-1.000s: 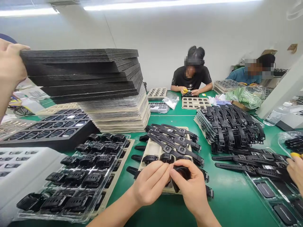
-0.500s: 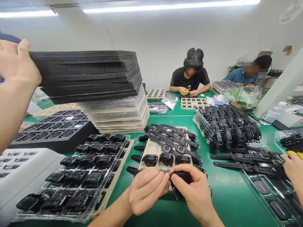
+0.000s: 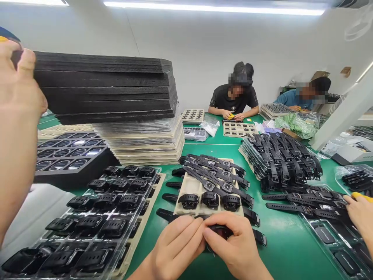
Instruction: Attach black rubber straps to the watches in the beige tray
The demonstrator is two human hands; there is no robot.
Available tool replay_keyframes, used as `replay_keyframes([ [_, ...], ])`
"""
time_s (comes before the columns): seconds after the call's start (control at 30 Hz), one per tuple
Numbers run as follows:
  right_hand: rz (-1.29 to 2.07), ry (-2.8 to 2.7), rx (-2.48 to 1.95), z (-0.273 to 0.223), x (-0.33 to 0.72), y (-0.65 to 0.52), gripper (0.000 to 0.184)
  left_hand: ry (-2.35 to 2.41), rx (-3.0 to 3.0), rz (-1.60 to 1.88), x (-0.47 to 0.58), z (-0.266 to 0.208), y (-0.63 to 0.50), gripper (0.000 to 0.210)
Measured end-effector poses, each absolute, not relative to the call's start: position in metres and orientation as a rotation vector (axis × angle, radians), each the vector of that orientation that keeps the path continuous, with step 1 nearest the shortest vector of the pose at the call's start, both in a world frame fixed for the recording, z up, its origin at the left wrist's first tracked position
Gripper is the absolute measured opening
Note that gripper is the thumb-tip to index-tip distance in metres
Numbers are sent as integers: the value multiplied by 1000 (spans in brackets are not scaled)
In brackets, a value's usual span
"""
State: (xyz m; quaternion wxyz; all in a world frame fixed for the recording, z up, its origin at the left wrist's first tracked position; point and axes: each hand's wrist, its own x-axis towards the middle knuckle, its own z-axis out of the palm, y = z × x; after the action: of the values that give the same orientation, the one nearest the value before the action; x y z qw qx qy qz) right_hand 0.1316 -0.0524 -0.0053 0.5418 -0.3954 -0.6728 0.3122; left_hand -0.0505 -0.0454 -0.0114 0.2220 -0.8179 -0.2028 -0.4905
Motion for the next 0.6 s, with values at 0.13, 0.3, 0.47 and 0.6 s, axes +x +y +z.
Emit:
replay_keyframes([
  [0.13,756,-1617,-909,-5,129,-55,15,-512,-2219,-1378,-58,-12,-47,13],
  [0.3,790,-1796,-877,-7,135,-61,12,-532,-2209,-1397,-70,-14,-55,16],
  [0.47,595,-1698,-1176,11,135,-16,9,-900,-2299,-1506,-82,-24,-68,22],
  [0.6,629,-2160,-1213,29,103,53,16,-963,-2387,-1525,-70,-59,-83,23],
])
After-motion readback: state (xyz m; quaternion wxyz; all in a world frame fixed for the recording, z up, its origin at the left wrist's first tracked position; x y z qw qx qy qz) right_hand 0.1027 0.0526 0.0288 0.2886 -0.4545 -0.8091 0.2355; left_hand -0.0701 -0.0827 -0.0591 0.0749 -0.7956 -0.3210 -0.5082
